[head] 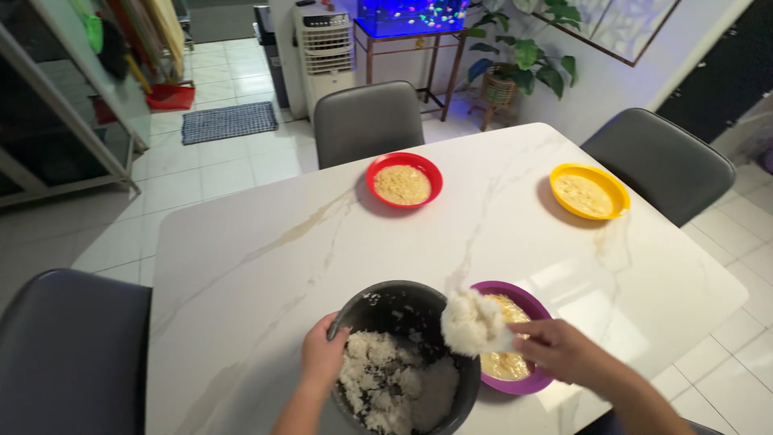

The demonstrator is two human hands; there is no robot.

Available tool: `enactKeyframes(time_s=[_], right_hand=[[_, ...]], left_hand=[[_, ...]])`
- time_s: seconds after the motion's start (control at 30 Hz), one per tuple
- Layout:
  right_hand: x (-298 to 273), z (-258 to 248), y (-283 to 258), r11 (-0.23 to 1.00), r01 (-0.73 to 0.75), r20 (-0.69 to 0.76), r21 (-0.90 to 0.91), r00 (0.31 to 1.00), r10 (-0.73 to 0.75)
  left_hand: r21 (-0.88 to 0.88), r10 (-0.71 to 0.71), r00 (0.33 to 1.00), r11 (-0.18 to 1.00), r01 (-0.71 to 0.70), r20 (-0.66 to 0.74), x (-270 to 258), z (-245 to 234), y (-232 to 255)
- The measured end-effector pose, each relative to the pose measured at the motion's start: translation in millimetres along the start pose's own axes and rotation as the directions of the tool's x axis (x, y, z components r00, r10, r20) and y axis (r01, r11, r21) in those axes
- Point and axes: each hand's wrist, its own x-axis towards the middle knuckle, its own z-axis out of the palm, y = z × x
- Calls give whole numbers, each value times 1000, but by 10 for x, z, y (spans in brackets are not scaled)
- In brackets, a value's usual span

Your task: Serving cooked rice from a rice cooker into three bowls and placing spoons in the bowls at a dining table.

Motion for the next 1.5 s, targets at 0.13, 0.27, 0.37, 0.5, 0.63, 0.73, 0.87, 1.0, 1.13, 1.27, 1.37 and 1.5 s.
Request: enactKeyframes(time_s=[0.13, 0.27, 0.37, 0.5, 0.63, 0.73, 0.87, 1.0, 1.13, 1.27, 1.37, 1.5], right_hand=[[173, -326, 353, 996, -23, -134, 81, 990, 33], [552, -312, 713, 983, -49, -222, -176, 975, 9], [608, -131, 587, 945, -155, -225, -287, 970, 90], [670, 74, 547, 856, -236, -227, -460, 963, 144], [675, 275, 608, 712, -186, -232, -677, 972, 33], [682, 377, 711, 722, -162, -278, -673, 960, -44], [480, 280, 517, 742, -228, -237, -631, 967, 96], [381, 304, 577, 861, -211, -295, -462, 953, 75], [436, 301, 693, 905, -191, -243, -380, 965, 101], [441, -28, 750, 994, -99, -335, -49, 939, 77], [-105, -176, 161, 949, -69, -304, 308, 938, 166], [-76, 115, -187, 976, 67, -196, 206, 980, -26]], left_hand=[[-14, -134, 991, 991, 134, 7, -101, -46, 205], [75, -137, 990, 987, 138, -21, -115, -55, 233], [71, -133, 991, 988, 135, -31, -114, -51, 217], [68, -179, 983, 981, 181, -26, -161, -63, 328], [25, -155, 988, 987, 156, -29, -155, -55, 287], [-2, -163, 986, 987, 163, -20, -184, -66, 332], [-41, -189, 982, 981, 188, -17, -194, -66, 358], [21, -164, 986, 986, 165, -25, -176, -71, 334], [-1, -191, 981, 982, 191, -12, -210, -79, 395], [-155, -296, 955, 944, 291, -8, -229, -98, 469], [-290, -291, 956, 913, 286, 28, -207, -99, 406], [-303, -305, 952, 904, 302, 39, -190, -108, 436]])
